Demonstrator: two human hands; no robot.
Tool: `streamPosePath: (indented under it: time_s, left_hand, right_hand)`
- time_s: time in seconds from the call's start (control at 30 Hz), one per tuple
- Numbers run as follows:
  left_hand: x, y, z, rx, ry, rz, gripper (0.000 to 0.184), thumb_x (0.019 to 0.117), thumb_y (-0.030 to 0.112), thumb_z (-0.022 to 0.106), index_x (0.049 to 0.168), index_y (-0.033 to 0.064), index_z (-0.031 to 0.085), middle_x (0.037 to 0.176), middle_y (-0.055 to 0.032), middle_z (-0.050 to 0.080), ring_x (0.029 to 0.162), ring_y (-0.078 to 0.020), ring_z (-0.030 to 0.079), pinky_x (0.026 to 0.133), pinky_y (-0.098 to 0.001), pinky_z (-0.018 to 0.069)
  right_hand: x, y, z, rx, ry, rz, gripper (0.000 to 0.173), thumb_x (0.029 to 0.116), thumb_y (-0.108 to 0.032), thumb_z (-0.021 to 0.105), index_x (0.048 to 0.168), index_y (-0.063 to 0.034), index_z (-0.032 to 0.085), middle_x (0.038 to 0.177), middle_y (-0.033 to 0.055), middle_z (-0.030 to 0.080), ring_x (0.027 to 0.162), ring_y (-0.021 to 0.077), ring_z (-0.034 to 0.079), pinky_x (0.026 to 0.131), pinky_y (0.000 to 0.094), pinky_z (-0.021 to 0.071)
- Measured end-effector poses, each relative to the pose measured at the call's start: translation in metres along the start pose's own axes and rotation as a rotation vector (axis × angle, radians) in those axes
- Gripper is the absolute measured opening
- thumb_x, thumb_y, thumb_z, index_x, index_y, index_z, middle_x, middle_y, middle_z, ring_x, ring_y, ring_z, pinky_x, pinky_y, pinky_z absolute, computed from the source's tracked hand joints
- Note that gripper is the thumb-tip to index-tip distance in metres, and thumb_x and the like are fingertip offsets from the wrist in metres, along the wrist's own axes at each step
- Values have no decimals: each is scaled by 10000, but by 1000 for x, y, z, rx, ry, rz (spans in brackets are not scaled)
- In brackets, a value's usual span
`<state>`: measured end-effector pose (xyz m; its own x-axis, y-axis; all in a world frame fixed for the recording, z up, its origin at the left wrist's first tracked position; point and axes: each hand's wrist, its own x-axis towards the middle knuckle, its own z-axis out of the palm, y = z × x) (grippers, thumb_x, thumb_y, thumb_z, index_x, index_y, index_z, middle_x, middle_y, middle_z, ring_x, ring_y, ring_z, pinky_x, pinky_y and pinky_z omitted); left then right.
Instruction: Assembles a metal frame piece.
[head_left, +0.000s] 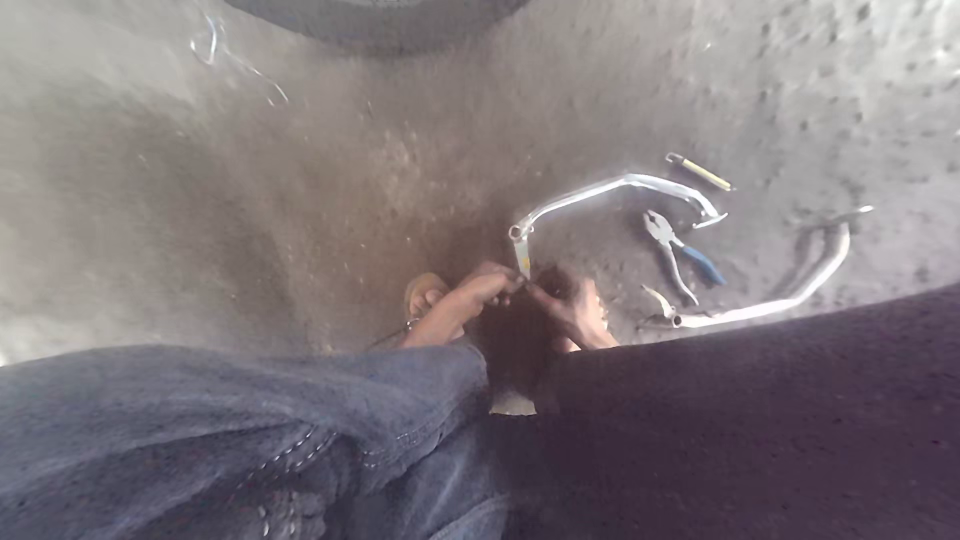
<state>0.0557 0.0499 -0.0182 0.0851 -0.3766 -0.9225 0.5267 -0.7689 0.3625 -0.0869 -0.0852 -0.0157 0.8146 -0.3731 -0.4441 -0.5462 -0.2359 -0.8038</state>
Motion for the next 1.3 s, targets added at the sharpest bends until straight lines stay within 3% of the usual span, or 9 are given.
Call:
streamPosePath:
  time_s: [0.2,0.33,0.53,0.67,0.83,0.97,1.17,1.23,1.3]
  left_hand:
    - [1,-10,-11,35,-129,153,241,1046,225,585,1170,56,704,788,-18,628,601,-61,533,557,-210,457]
    - [0,-10,-2,40,-24,124,199,1027,203,618,1104,50,718,780,-27,630,572,-67,513,522,-214,427]
    - [2,-11,0,32,-28,124,162,1014,173,627,1048,51,727,752,-20,616,551,-62,500,501,-209,414]
    - [7,-36,-7,-10,-65,181,187,979,274,641,1076,130,711,726,-9,586,511,-65,481,468,-220,408]
    - [-32,22,1,-66,-17,-48,199,1000,105,563,1179,54,633,779,-17,556,510,-53,469,445,-181,402]
    - [-56,51,-4,-83,39,-51,235,1019,178,567,1192,49,658,763,-30,586,515,-68,509,454,-191,431]
    - [-90,101,-12,101,74,-45,217,1046,219,549,1133,58,665,844,-39,662,576,-82,590,501,-205,498]
    - [-81,103,-21,127,-3,8,215,1044,238,554,1042,52,663,783,-42,652,560,-97,601,505,-223,519]
    - [-14,71,-57,44,-298,241,266,1004,290,613,1027,42,708,801,-79,719,600,-141,689,513,-292,588]
  right_hand:
    - [1,-2,-2,213,-40,103,170,909,-188,769,1047,-100,720,882,12,746,749,115,713,692,334,626]
    - [2,-1,-3,370,-94,178,137,942,-117,719,1067,-60,716,913,59,742,741,161,713,672,346,628]
    - [1,-13,-7,356,-109,316,144,973,-130,679,1094,-52,697,913,70,753,753,181,746,699,357,656]
    - [5,-10,-12,374,-132,247,144,987,-150,665,1074,-46,711,889,66,755,754,178,745,700,355,656]
    - [7,-33,-31,328,-153,234,158,989,-215,641,899,-94,692,708,16,643,576,103,585,514,274,494]
    - [26,-42,-36,395,-155,216,194,990,-183,636,827,-78,645,699,3,634,615,97,616,587,289,549]
    - [34,-62,-43,647,-204,266,258,1057,-171,514,938,-16,682,807,66,722,695,164,709,678,347,632]
    - [36,-67,-44,680,-197,270,277,1071,-173,473,927,-28,660,787,60,695,678,161,692,662,348,626]
    - [36,-70,-46,696,-189,251,312,1078,-194,444,920,-32,660,778,65,684,673,168,681,653,352,617]
